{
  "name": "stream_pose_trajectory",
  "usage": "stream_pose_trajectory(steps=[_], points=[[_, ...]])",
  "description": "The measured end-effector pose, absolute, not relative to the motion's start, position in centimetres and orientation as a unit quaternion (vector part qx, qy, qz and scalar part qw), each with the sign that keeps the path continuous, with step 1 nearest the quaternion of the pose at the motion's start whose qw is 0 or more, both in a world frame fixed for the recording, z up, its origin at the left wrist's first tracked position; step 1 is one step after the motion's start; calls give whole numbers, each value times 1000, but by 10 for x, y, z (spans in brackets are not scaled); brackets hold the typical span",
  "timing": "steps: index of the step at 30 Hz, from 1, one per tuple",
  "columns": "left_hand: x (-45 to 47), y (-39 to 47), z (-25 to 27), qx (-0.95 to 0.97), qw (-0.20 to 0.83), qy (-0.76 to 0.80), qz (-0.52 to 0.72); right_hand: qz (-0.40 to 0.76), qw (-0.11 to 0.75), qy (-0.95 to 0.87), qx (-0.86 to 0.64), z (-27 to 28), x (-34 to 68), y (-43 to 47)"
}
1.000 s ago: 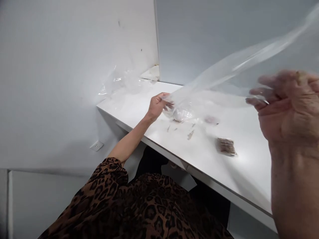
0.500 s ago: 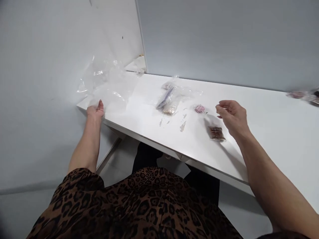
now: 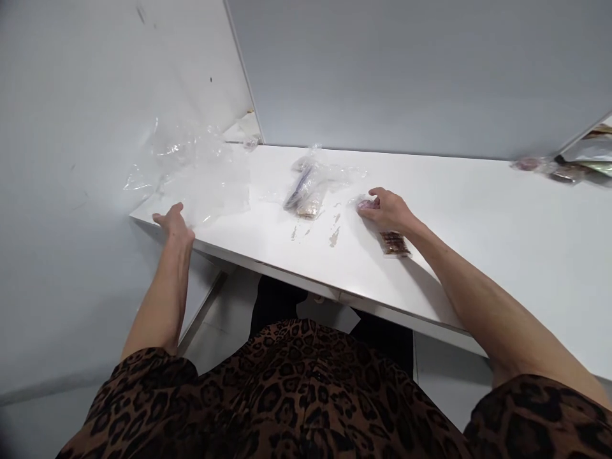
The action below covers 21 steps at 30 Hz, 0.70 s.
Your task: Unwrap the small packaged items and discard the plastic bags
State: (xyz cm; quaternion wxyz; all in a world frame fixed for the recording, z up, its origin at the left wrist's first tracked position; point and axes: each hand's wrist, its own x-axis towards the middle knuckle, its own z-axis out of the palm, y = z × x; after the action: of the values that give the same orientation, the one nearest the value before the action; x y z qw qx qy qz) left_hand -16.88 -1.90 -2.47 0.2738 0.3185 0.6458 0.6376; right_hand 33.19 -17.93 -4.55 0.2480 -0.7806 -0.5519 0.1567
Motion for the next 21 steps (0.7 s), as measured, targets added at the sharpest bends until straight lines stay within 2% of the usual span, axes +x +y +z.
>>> stream_pose_trajectory(steps=[2,6,8,11,14,18,21], points=[[-172,-34,-22,341,222,670,622,217,292,-497,-788,-40,339,-194],[-162,-61,-14,509,32,629,587,311,442,-383,-750,-31,358,-230],[-143,-71,-13,588,-2,582,562,321,496,-369,-717,-28,367,-249],[-101,-79,-20,706,26,490,511,342,523,-384,-680,-31,374,-276],[-50,-83,-31,798,91,406,437,351,480,-391,-702,-45,377,-295],[14,-84,-36,837,205,398,315,189,382,-440,-790,-61,379,-303],[48,-79,-32,820,260,443,252,50,361,-510,-779,-59,368,-302]])
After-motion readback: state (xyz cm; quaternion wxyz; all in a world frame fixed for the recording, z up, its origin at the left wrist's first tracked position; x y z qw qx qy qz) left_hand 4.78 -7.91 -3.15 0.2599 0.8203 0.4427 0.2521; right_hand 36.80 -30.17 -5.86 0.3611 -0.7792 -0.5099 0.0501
